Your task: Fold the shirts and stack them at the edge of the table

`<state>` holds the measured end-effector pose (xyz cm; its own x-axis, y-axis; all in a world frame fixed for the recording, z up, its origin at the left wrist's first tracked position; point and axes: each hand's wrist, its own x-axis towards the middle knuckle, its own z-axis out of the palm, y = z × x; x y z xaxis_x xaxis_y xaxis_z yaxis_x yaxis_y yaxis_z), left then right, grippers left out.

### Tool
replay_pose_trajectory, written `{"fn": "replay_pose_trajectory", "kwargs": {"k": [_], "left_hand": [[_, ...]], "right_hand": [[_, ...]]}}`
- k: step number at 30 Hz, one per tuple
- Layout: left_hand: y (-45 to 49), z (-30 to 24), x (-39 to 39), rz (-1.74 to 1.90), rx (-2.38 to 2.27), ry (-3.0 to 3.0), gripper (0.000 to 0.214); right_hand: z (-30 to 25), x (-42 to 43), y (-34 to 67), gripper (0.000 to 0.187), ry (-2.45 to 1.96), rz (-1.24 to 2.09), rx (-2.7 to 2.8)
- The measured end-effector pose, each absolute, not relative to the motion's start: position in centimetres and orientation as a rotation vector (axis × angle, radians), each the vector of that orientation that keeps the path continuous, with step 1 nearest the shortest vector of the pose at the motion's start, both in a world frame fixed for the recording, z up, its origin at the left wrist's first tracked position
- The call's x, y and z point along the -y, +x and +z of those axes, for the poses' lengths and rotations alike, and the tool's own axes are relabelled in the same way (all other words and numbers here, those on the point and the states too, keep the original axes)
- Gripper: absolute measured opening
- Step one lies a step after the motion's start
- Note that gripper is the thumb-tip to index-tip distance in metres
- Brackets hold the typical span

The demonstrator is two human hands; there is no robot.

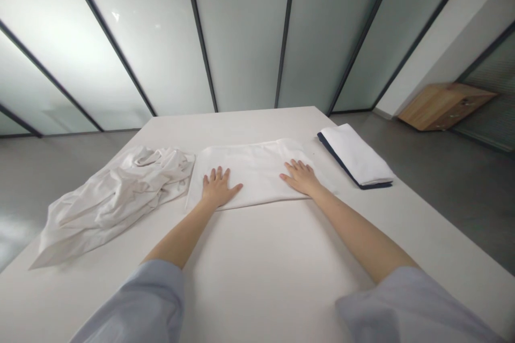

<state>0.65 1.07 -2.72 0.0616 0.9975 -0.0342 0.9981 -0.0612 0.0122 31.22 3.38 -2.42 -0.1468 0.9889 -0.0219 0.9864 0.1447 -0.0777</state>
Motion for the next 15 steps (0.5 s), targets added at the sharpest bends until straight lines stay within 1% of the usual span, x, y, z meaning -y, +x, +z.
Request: {"fn": "replay_pose_trajectory", "kwargs": {"k": [3,6,8,10,12,15], "left_hand": [[0.8,-1.9,-0.7,-0.034,-2.126,2.293,0.084],[2.5,-0.6,-0.4,-0.041,-2.047,2.354,0.070],[4.3,-0.1,0.0,-0.044,-1.976,2.375,0.065],[6.3,-0.1,0.3,-0.030,-1.934,2.371,0.061],[7.8,-0.7,0.7,-0.017,-1.935,2.366,0.058],[8.4,-1.9,1.2,-0.002,-1.964,2.368,0.058]], "right_hand": [[-1.8,-3.3,31.4,0.065,-2.052,0.112,2.344],[-1.1,-3.3,30.1,0.064,-2.131,0.150,2.318],[-0.7,-3.0,28.1,0.061,-2.084,0.106,2.321],[-0.6,-2.3,25.4,0.056,-1.924,0.057,2.360],[-0.8,-1.2,22.8,0.051,-1.826,0.110,2.388],[-1.8,0.1,20.8,0.055,-1.862,0.188,2.368]]}}
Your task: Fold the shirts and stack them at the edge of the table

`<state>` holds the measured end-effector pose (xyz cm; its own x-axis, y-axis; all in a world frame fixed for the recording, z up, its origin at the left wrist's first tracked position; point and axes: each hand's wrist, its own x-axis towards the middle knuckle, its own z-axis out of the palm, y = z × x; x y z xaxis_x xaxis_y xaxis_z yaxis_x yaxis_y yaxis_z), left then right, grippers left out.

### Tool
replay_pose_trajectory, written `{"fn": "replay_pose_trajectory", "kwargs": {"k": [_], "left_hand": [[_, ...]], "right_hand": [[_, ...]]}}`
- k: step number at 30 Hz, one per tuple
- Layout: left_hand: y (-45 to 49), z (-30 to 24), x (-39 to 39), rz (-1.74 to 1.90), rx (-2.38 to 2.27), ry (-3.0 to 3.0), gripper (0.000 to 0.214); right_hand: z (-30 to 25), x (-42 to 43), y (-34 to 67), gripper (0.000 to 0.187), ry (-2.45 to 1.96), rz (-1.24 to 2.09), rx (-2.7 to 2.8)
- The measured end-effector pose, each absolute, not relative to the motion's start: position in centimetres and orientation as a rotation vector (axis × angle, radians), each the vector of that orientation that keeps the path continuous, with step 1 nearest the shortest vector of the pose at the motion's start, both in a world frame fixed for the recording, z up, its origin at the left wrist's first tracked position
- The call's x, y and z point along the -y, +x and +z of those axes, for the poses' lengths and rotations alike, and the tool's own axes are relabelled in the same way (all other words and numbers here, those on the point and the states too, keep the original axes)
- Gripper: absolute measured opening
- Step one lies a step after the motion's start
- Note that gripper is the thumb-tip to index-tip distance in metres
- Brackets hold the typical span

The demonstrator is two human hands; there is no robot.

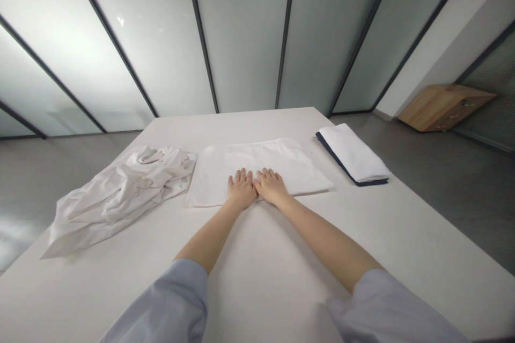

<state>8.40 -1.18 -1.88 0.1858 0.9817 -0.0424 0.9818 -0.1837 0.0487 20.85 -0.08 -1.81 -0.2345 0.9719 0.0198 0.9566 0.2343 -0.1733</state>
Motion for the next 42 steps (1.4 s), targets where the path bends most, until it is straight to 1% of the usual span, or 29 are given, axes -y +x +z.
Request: {"fn": "replay_pose_trajectory", "kwargs": {"k": [3,6,11,18,21,24,27,30,33,38,42], "left_hand": [[6.1,-2.6,1.4,0.007,-1.977,2.361,0.061],[1.8,-2.6,1.5,-0.034,-2.052,2.304,0.066],[-4.3,-2.3,2.3,-0.099,-2.233,2.201,0.071],[-4.4,-2.0,5.1,-0.140,-2.244,2.325,0.072],[-3.9,-1.0,5.6,-0.145,-2.224,2.445,0.069],[-2.8,0.2,4.2,-0.146,-2.235,2.477,0.062],[-0.3,0.8,1.1,-0.070,-2.205,2.452,0.068],[2.7,0.4,-2.5,0.004,-2.166,2.355,0.073],[4.5,-0.7,-5.1,0.062,-2.084,2.374,0.069],[4.4,-2.0,-5.9,0.012,-1.979,2.399,0.068],[3.3,-2.1,-4.8,-0.030,-1.980,2.375,0.069]], "right_hand": [[-2.6,0.6,22.5,0.063,-1.926,0.230,2.355],[-2.9,0.4,26.7,0.065,-2.051,0.255,2.305],[-3.1,0.0,33.4,0.069,-2.276,0.153,2.146],[-3.3,-0.1,35.9,0.067,-2.255,0.091,2.208],[-2.2,-0.5,36.0,0.062,-2.245,0.086,2.260],[-0.5,-1.2,34.6,0.054,-2.292,0.047,2.306],[0.7,-2.5,31.8,0.050,-2.130,0.024,2.368],[0.5,-4.4,28.4,0.055,-1.875,0.028,2.421],[-0.5,-6.7,25.6,0.059,-1.754,0.044,2.463],[-1.9,-9.5,23.6,0.063,-1.767,0.176,2.494],[-2.2,-11.1,25.8,0.063,-1.901,0.196,2.423]]}}
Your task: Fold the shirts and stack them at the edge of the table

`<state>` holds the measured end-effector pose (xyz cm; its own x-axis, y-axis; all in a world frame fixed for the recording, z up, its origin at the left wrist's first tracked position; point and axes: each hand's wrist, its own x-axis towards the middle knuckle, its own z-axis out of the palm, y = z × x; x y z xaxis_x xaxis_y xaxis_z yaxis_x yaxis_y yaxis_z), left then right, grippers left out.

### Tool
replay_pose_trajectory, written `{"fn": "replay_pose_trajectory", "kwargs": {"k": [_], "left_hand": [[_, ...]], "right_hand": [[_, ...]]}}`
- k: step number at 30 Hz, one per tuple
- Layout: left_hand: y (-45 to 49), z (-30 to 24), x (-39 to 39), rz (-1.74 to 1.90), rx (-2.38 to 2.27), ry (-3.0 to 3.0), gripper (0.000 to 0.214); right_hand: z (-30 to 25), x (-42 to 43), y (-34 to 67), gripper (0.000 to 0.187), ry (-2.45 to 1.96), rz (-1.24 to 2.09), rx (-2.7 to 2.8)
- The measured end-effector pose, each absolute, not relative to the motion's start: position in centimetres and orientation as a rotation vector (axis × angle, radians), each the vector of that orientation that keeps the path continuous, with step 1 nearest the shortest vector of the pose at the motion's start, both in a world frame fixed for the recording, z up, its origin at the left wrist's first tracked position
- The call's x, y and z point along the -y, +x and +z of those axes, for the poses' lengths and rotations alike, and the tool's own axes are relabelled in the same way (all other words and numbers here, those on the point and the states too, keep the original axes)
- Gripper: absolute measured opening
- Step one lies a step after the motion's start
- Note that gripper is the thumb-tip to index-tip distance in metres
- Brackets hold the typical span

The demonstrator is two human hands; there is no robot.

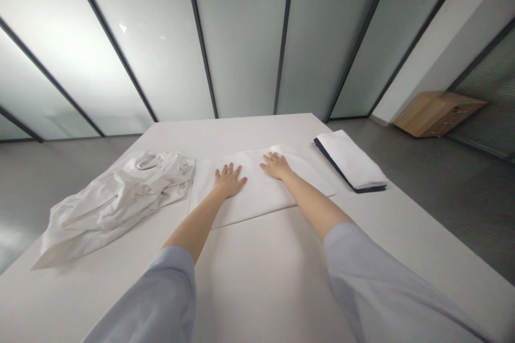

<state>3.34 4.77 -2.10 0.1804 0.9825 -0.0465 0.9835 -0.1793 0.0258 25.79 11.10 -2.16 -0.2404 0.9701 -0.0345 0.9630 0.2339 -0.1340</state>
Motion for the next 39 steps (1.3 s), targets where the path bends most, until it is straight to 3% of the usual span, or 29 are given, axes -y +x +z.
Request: {"fn": "replay_pose_trajectory", "kwargs": {"k": [5,11,16,21,25,33,39], "left_hand": [[1.6,-1.9,-3.4,-0.047,-1.990,2.311,0.079],[0.4,-1.8,-2.9,-0.034,-1.965,2.348,0.089],[1.2,-2.2,-3.6,-0.030,-2.049,2.271,0.090],[4.0,-2.0,-4.8,-0.005,-2.335,2.056,0.092],[6.0,-0.4,-4.7,-0.143,-2.373,1.966,0.092],[5.9,2.0,1.1,-0.293,-2.015,2.359,0.057],[2.3,2.7,0.1,-0.083,-2.137,2.187,0.049]], "right_hand": [[-2.5,-12.6,31.5,0.063,-2.211,0.181,2.161],[-3.0,-12.0,33.7,0.058,-2.159,0.002,2.112],[-1.4,-9.0,30.5,0.050,-1.850,-0.128,2.268],[-0.4,-3.2,26.1,0.041,-1.427,0.014,2.461],[-1.0,0.1,25.5,0.043,-1.398,0.069,2.603],[-0.4,-2.2,29.8,0.035,-1.658,0.178,2.432],[-1.4,-4.2,29.9,0.029,-1.634,0.362,2.258]]}}
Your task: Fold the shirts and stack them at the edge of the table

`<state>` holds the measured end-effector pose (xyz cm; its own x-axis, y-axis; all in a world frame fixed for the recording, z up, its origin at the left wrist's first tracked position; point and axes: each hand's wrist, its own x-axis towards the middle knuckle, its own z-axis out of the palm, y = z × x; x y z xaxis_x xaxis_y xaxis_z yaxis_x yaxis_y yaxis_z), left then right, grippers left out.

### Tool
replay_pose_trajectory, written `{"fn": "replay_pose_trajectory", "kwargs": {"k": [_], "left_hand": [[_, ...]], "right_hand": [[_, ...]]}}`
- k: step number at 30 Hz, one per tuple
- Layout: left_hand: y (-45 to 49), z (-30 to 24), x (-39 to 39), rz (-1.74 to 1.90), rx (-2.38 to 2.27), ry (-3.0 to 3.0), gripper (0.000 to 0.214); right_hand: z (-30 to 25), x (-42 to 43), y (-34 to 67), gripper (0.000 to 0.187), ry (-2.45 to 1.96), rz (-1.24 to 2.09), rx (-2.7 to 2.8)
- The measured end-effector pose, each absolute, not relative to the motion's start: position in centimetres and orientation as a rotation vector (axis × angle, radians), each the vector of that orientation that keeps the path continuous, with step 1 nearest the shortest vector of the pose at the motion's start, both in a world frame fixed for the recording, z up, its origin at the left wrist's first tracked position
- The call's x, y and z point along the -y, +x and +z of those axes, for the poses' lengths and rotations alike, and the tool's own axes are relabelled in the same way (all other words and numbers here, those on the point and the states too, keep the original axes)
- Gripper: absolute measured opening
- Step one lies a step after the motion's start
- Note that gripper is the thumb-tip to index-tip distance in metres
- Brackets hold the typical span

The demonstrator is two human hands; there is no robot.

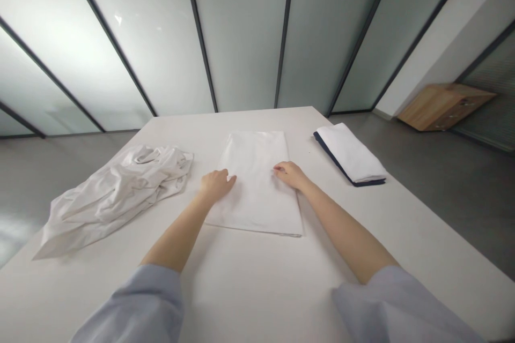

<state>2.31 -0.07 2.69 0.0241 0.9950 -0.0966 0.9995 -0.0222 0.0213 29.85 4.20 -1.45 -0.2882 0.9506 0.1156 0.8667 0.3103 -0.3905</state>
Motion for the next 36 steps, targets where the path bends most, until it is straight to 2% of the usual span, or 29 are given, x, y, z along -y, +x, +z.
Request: {"fn": "replay_pose_trajectory", "kwargs": {"k": [6,11,15,18,23,28,32,36], "left_hand": [[-0.8,0.0,-4.8,0.247,-2.347,2.013,0.056],[-0.2,-1.9,-5.4,0.262,-2.223,2.107,0.051],[-0.2,-2.2,-5.4,0.280,-2.092,2.151,0.048],[-0.5,-2.4,-5.8,0.432,-1.934,2.108,0.045],[-0.5,-3.4,-6.6,0.867,-1.545,1.716,0.048],[-0.7,-4.1,-7.2,1.049,-1.359,1.352,0.072],[-1.2,-3.3,-7.0,1.126,-1.227,1.244,0.092],[-1.7,-1.9,-5.9,1.064,-1.084,1.186,0.086]], "right_hand": [[-2.8,-4.3,30.4,0.039,-1.818,0.168,1.939],[-2.7,-4.4,31.1,0.044,-2.169,0.069,1.792],[-2.9,-4.4,30.7,0.043,-2.158,0.114,1.845],[-3.0,-4.4,30.6,0.040,-2.122,0.148,1.775],[-3.4,-4.3,31.0,0.030,-1.905,0.370,1.609],[-4.3,-4.9,31.3,0.031,-1.651,0.597,1.432],[-4.3,-5.2,31.5,0.044,-1.468,0.854,1.266],[-3.3,-4.6,31.8,0.055,-1.340,1.067,1.207]]}}
